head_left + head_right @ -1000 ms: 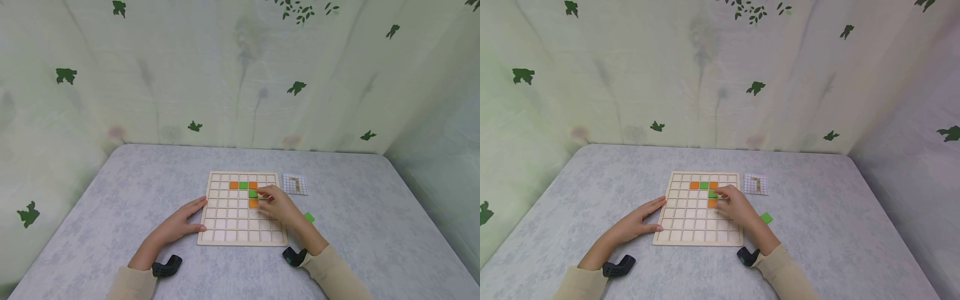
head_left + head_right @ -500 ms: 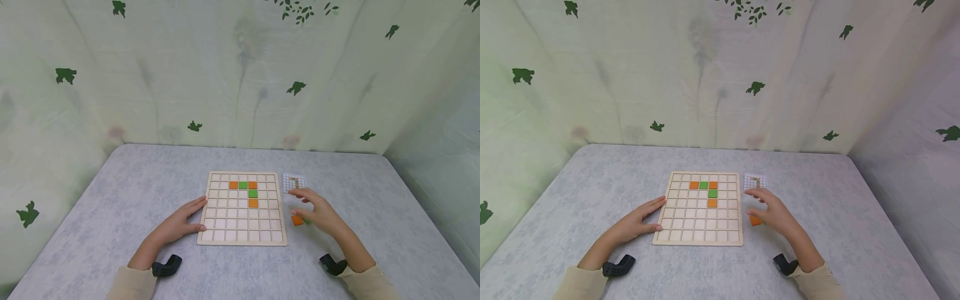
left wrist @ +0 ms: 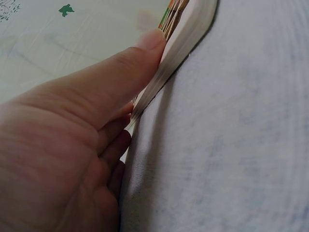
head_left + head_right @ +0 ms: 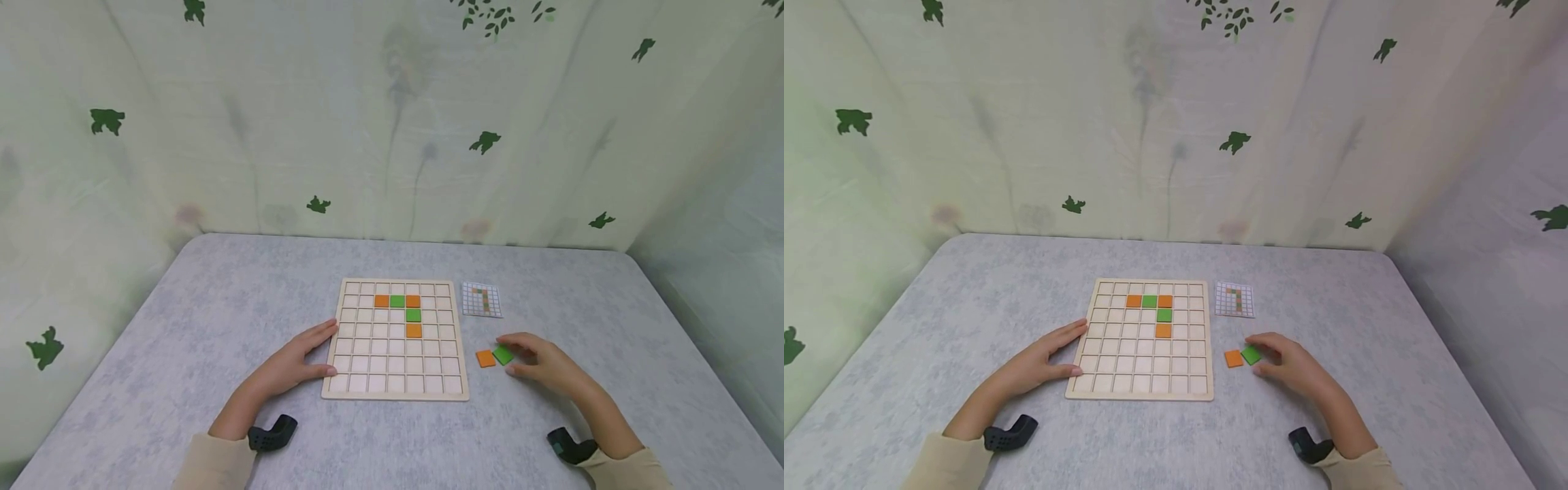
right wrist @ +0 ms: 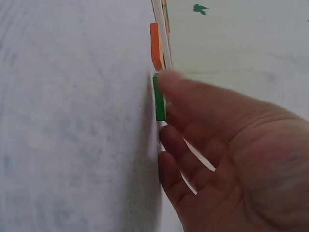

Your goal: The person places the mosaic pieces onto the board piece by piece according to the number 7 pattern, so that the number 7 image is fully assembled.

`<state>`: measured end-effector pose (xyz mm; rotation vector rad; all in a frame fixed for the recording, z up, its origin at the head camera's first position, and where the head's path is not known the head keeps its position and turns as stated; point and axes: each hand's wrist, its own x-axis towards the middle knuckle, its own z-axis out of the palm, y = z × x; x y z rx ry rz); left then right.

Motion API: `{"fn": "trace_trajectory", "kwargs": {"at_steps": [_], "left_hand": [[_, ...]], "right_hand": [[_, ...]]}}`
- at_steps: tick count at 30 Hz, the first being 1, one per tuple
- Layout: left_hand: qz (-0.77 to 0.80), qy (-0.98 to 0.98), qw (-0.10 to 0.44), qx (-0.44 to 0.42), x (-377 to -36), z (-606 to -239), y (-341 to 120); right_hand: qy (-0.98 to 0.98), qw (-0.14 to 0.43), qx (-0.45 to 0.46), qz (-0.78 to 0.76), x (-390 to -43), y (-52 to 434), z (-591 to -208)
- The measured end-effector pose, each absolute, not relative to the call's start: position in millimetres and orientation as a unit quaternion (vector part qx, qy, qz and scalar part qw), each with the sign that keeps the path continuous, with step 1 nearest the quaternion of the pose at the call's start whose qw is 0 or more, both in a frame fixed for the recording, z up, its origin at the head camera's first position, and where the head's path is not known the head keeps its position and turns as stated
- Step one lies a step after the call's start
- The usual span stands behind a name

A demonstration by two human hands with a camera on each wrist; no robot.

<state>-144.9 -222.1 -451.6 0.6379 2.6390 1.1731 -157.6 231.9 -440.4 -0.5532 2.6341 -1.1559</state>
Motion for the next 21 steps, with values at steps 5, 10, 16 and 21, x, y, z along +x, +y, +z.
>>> {"fn": "trace_trajectory", "kwargs": {"at_steps": [5,10,16,21], "left_hand": [[0.397,0.888,0.091,0.214,-145.0,-451.9,-222.0],[0.398,0.888,0.091,0.214,-144.8,-451.5,-222.1],[0.399,0.887,0.093,0.212,-144.2,-450.4,-221.7],[0.399,0.887,0.091,0.214,-143.5,-449.4,-221.5]], "right_hand": [[0.902,0.086,-0.202,-0.371,-157.9,231.3,-442.7],[0.92,0.073,-0.192,-0.334,-158.0,227.1,-441.5],[0.925,0.076,-0.172,-0.329,-157.7,220.8,-434.7],[0.91,0.034,-0.216,-0.353,-159.1,210.7,-426.1]]}}
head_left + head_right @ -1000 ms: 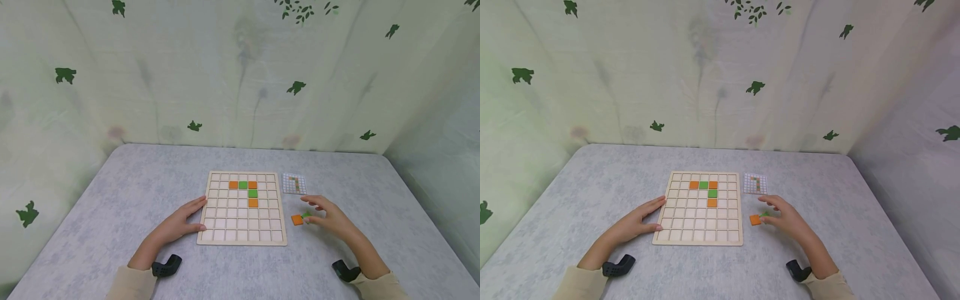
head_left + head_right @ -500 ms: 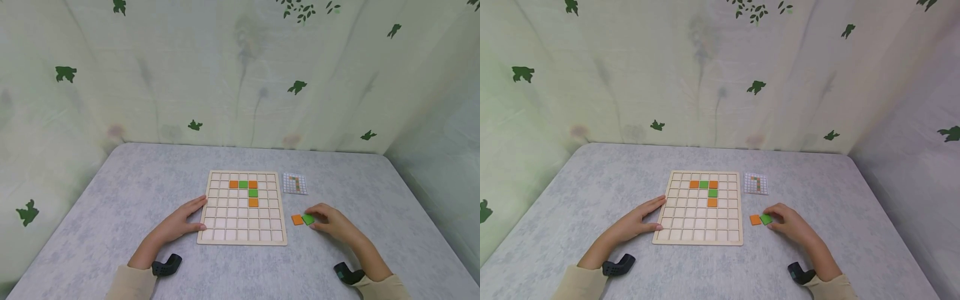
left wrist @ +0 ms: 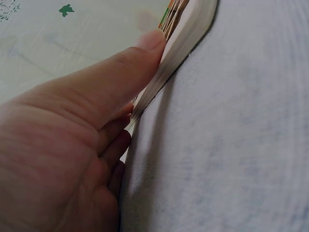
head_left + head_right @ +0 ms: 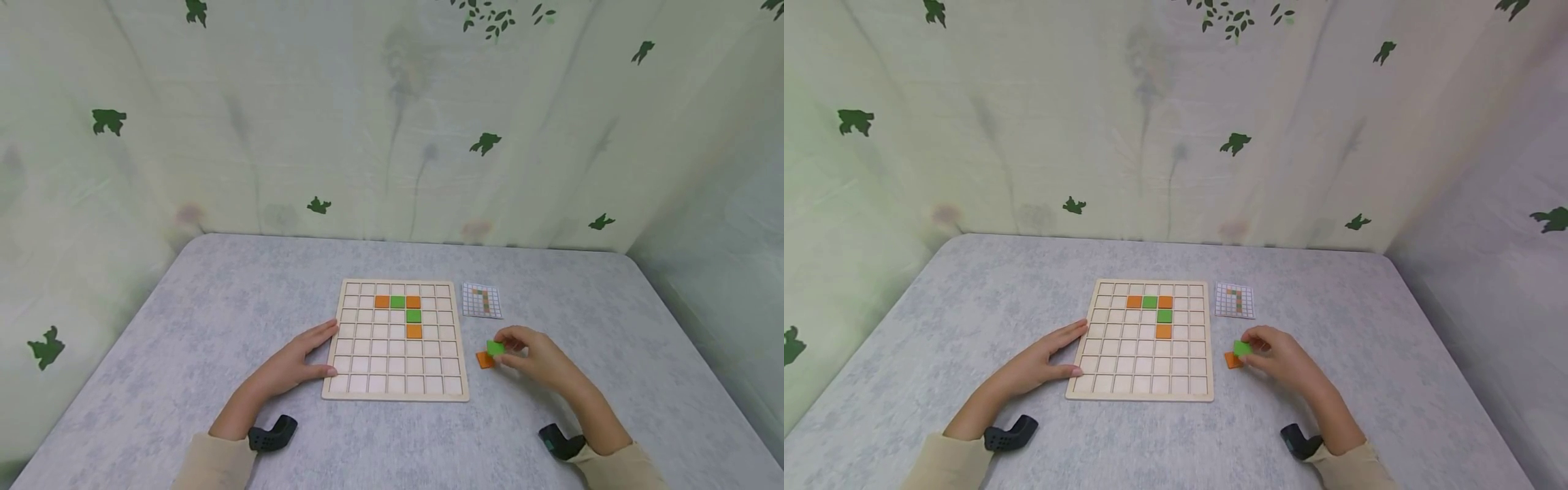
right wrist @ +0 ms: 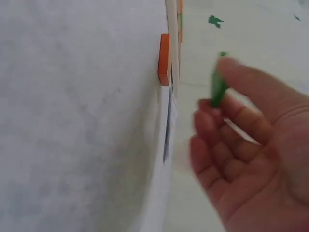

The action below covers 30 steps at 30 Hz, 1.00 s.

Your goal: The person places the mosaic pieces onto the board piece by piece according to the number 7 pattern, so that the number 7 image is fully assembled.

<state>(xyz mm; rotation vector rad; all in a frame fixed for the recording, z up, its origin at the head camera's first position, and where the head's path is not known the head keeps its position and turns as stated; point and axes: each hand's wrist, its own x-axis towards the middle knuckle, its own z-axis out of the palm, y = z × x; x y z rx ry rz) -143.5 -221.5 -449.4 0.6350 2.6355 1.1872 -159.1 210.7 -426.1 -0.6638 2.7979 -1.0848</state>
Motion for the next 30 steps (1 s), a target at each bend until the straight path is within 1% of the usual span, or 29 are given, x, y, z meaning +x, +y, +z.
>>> {"fn": "trace_trajectory", "kwargs": {"at_steps": [4,11,16,20,24,30], "left_hand": [[0.396,0.888,0.09,0.215,-143.6,-449.6,-221.2],[0.394,0.889,0.088,0.216,-144.1,-449.8,-221.5],[0.397,0.888,0.09,0.216,-144.5,-450.5,-221.4],[0.398,0.887,0.091,0.216,-144.8,-452.2,-221.2],[0.399,0.886,0.092,0.215,-144.9,-452.9,-221.0],[0.396,0.889,0.09,0.212,-145.1,-452.1,-221.4]], "right_hand": [[0.891,-0.001,-0.249,-0.379,-162.3,194.4,-418.2],[0.862,-0.022,-0.291,-0.413,-168.5,152.5,-409.5],[0.854,-0.012,-0.306,-0.421,-172.8,122.8,-418.4],[0.86,0.011,-0.284,-0.424,-176.0,105.3,-432.3],[0.865,0.033,-0.266,-0.424,-176.4,97.7,-444.3],[0.871,0.031,-0.272,-0.408,-176.3,92.0,-449.6]]}}
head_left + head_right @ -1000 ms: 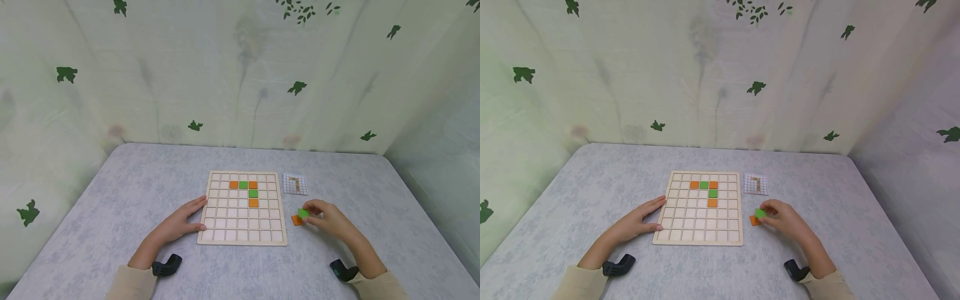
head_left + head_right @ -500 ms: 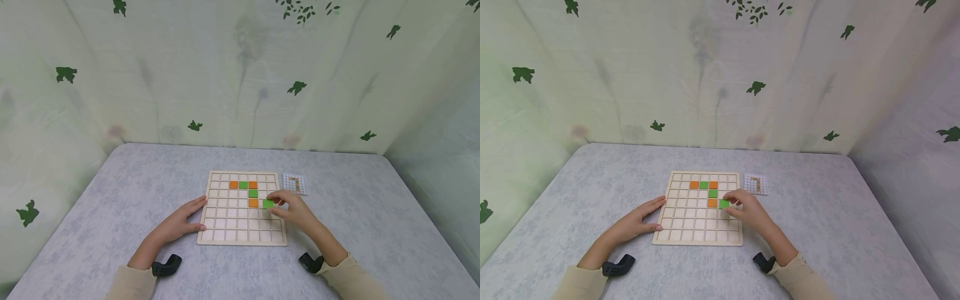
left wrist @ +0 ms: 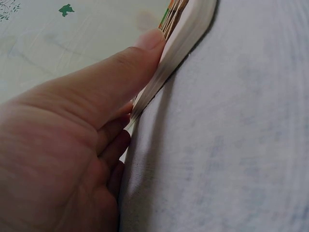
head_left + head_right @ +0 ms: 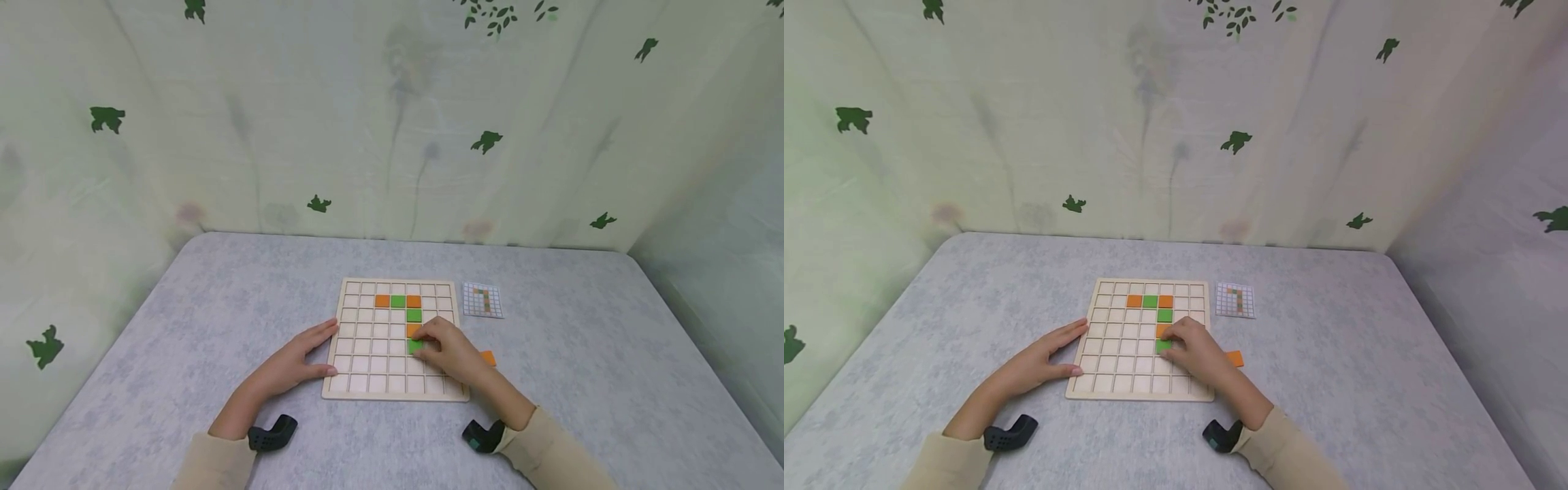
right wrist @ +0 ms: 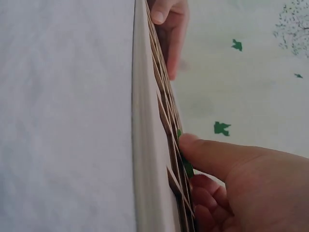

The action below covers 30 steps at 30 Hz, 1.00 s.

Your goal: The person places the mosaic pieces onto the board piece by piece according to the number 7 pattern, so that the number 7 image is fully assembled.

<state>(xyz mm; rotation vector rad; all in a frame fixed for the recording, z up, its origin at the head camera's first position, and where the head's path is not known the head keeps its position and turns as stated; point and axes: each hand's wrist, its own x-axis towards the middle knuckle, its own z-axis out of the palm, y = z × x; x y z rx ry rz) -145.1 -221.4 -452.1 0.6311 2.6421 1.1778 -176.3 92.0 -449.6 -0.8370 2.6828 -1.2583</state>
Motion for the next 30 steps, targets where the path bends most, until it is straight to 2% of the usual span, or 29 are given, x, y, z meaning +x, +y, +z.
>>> {"fn": "trace_trajectory", "kwargs": {"at_steps": [9,13,18,30], "left_hand": [[0.398,0.888,0.091,0.212,-144.8,-452.3,-221.7],[0.396,0.889,0.089,0.213,-145.2,-453.1,-222.1],[0.397,0.889,0.086,0.214,-145.0,-453.2,-222.6],[0.398,0.888,0.083,0.217,-145.0,-454.7,-223.6]], "right_hand": [[0.874,0.047,-0.263,-0.406,-173.1,92.7,-438.6],[0.858,0.041,-0.287,-0.424,-173.4,102.0,-428.7],[0.846,0.016,-0.31,-0.433,-170.8,122.9,-417.8],[0.873,0.013,-0.257,-0.414,-157.2,182.7,-427.0]]}}
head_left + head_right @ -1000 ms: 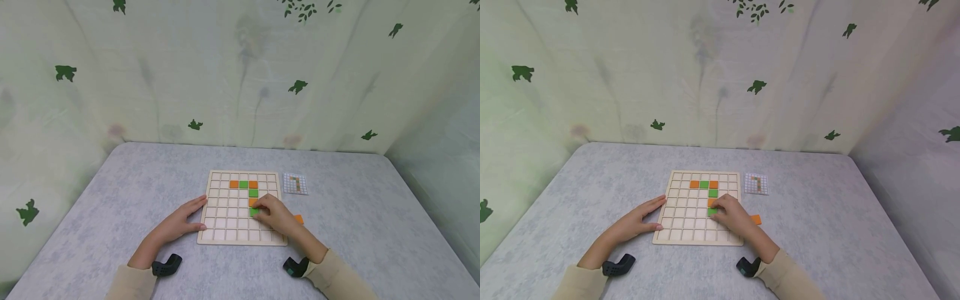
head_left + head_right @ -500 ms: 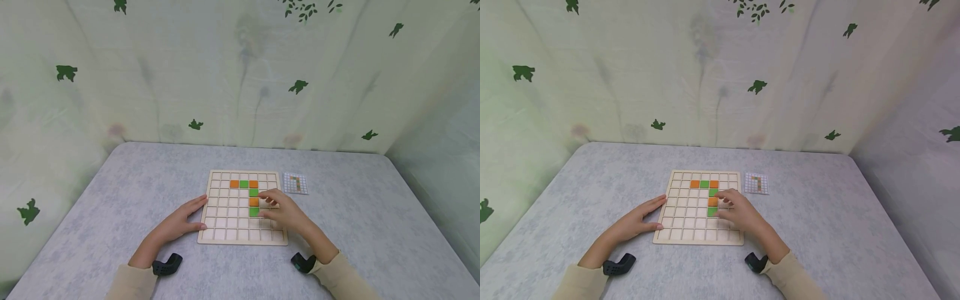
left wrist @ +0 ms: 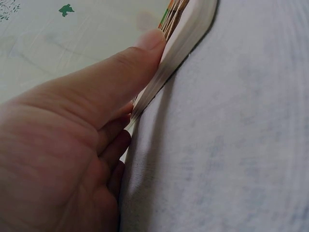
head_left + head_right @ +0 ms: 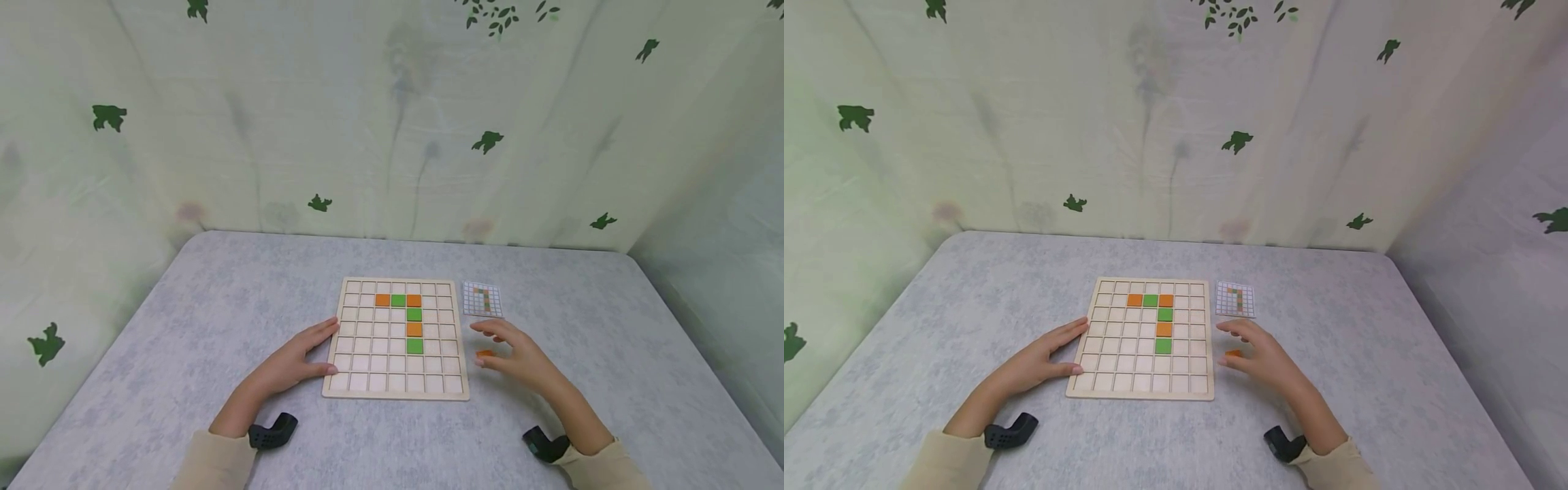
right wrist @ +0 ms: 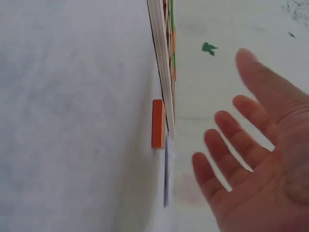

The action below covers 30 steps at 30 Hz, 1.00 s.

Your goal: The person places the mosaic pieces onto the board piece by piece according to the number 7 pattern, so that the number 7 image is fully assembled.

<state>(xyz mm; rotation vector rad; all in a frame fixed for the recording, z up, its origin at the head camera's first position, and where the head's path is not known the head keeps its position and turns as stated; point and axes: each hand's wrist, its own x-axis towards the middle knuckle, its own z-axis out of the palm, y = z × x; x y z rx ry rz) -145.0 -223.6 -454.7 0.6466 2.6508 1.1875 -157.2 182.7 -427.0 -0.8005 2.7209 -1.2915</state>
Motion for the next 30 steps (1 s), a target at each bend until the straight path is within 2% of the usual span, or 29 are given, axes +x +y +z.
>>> {"fn": "trace_trajectory", "kwargs": {"at_steps": [10,17,30], "left_hand": [[0.399,0.888,0.087,0.211,-144.8,-453.4,-222.9],[0.398,0.888,0.082,0.215,-144.9,-451.6,-221.9],[0.397,0.888,0.086,0.213,-145.2,-451.0,-221.5]], "right_hand": [[0.894,0.059,-0.239,-0.374,-155.5,201.4,-446.1],[0.907,0.063,-0.236,-0.344,-154.0,201.6,-443.3],[0.879,0.021,-0.29,-0.377,-157.5,171.8,-413.3]]}}
